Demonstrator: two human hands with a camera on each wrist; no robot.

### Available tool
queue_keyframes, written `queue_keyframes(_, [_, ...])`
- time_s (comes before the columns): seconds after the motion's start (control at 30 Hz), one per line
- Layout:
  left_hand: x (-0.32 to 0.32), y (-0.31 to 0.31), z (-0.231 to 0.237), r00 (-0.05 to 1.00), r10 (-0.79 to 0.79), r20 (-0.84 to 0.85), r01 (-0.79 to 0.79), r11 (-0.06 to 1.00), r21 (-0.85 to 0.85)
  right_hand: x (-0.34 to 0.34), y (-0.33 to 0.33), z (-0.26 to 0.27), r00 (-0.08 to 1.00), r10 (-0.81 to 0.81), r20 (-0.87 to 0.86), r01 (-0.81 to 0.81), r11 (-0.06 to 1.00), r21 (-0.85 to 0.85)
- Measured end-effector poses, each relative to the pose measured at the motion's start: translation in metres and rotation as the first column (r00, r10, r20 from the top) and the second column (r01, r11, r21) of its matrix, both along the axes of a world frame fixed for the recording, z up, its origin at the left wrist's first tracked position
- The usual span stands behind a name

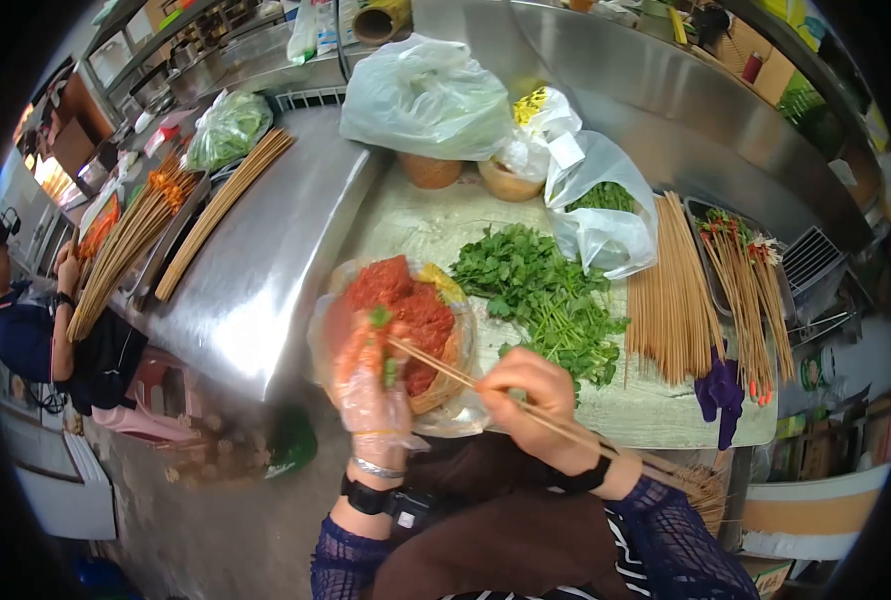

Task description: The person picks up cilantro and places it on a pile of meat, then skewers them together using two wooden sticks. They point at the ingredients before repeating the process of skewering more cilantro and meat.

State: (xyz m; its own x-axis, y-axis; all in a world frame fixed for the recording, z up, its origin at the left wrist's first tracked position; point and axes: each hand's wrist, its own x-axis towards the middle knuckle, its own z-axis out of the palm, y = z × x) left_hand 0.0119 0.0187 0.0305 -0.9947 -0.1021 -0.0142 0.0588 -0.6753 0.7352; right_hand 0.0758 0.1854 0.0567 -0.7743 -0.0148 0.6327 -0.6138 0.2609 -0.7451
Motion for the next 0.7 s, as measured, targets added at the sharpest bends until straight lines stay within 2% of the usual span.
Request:
queue_keyframes(0.07, [-0.008,-0.01,-0.003,0.996,0.086,-0.003,-0.086,0.993,-0.078,0.015,0.014,-0.012,0.98,0.08,0.183,-0.016,0.945,-0.327])
queue_keyframes(0.13, [-0.015,-0.016,-0.01,0.993,0.116,-0.037,-0.12,0.983,-0.137,0.023,0.025,-0.017,0.928,0.206,0.312,0.03,0.791,-0.611])
queue_keyframes(0.23, [-0.019,-0.012,-0.007,0.985,0.109,-0.134,-0.131,0.976,-0.171,0.035,0.05,-0.023,0.889,0.226,0.398,0.087,0.771,-0.631])
queue_keyframes(0.27, [-0.02,-0.009,-0.003,0.981,0.091,-0.172,-0.121,0.978,-0.169,0.042,0.059,-0.023,0.886,0.218,0.41,0.13,0.731,-0.67])
queue_keyframes(0.3, [-0.017,-0.013,0.0,0.994,0.069,-0.086,-0.085,0.978,-0.192,0.047,0.066,-0.023,0.885,0.213,0.415,0.168,0.685,-0.709])
queue_keyframes(0.33, [-0.02,-0.013,-0.003,0.987,0.077,-0.143,-0.105,0.975,-0.198,0.049,0.073,-0.024,0.887,0.21,0.411,0.196,0.634,-0.748])
queue_keyframes(0.4, [-0.021,-0.011,-0.007,0.969,0.107,-0.22,-0.16,0.958,-0.237,0.057,0.091,-0.031,0.907,0.154,0.391,0.231,0.595,-0.77])
queue_keyframes(0.47, [-0.023,-0.014,-0.018,0.983,0.118,-0.143,-0.156,0.941,-0.299,0.068,0.108,-0.033,0.912,0.08,0.402,0.298,0.546,-0.783])
queue_keyframes(0.5, [-0.021,-0.01,-0.019,0.975,0.13,-0.178,-0.183,0.929,-0.323,0.075,0.117,-0.034,0.912,0.054,0.408,0.322,0.521,-0.79])
queue_keyframes(0.53, [-0.019,-0.009,-0.013,0.985,0.118,-0.126,-0.157,0.914,-0.373,0.079,0.127,-0.031,0.92,0.005,0.393,0.344,0.474,-0.811])
queue_keyframes(0.57, [-0.019,-0.009,-0.019,0.982,0.114,-0.151,-0.162,0.921,-0.355,0.079,0.136,-0.027,0.922,-0.048,0.383,0.366,0.426,-0.827])
queue_keyframes(0.6, [-0.02,-0.013,-0.03,0.979,0.09,-0.181,-0.159,0.897,-0.413,0.082,0.15,-0.024,0.922,-0.095,0.376,0.382,0.377,-0.843])
queue_keyframes(0.63, [-0.025,-0.028,-0.05,0.972,0.018,-0.234,-0.133,0.864,-0.486,0.084,0.17,-0.027,0.939,-0.125,0.319,0.343,0.39,-0.855])
queue_keyframes(0.7, [-0.015,-0.014,-0.023,0.921,0.057,-0.386,-0.342,0.595,-0.728,0.079,0.206,-0.016,0.895,-0.344,0.286,0.409,0.372,-0.834])
